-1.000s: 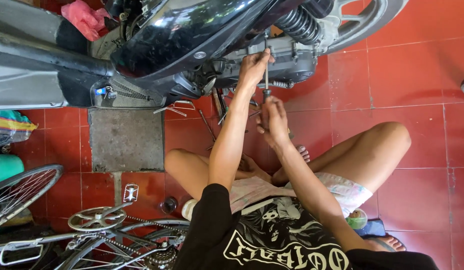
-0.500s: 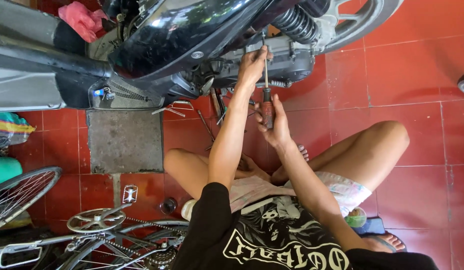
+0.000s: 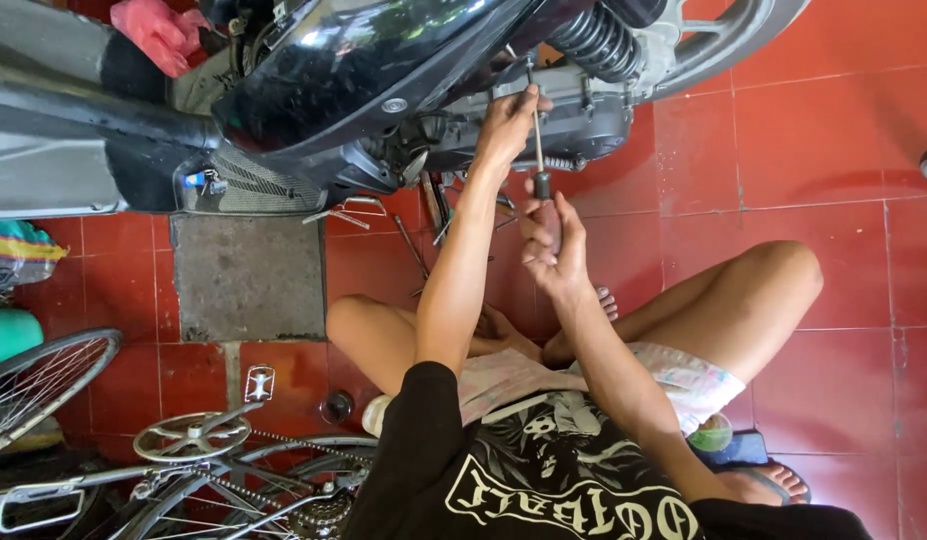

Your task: The person is using a screwdriver to scrape off dirt and residue from the engine components of a motorcycle.

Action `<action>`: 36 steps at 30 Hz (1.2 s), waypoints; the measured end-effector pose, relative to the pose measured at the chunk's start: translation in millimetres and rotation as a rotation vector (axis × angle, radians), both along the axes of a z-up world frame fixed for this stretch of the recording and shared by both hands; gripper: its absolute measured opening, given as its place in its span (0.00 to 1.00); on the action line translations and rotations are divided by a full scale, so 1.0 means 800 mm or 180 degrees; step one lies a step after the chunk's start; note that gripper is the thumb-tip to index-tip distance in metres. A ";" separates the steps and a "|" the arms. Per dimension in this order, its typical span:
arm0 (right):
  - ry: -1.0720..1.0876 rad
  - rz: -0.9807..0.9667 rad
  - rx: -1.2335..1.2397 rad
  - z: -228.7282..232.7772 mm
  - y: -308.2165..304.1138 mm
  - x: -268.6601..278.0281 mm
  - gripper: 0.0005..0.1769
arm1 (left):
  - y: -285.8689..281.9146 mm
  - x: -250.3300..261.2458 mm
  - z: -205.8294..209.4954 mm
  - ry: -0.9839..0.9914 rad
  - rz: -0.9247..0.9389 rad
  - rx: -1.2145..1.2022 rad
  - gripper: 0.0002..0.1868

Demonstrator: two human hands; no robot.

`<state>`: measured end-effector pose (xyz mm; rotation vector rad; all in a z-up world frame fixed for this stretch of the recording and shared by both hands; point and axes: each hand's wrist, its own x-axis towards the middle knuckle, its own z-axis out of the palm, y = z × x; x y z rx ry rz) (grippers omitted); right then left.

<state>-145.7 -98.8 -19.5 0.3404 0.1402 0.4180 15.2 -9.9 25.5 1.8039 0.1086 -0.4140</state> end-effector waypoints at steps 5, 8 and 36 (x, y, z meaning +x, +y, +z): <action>0.0131 -0.0240 -0.5278 0.096 0.013 -0.009 0.30 | -0.010 0.005 -0.016 -0.0033 0.0496 0.0326 0.22; -0.0377 0.0015 -0.6762 0.057 0.006 -0.010 0.36 | -0.009 0.006 -0.014 -0.0055 0.0449 0.0467 0.23; 0.0371 -0.0332 -0.2686 0.030 -0.005 -0.007 0.11 | 0.009 0.008 -0.033 0.0095 -0.0065 -0.1119 0.25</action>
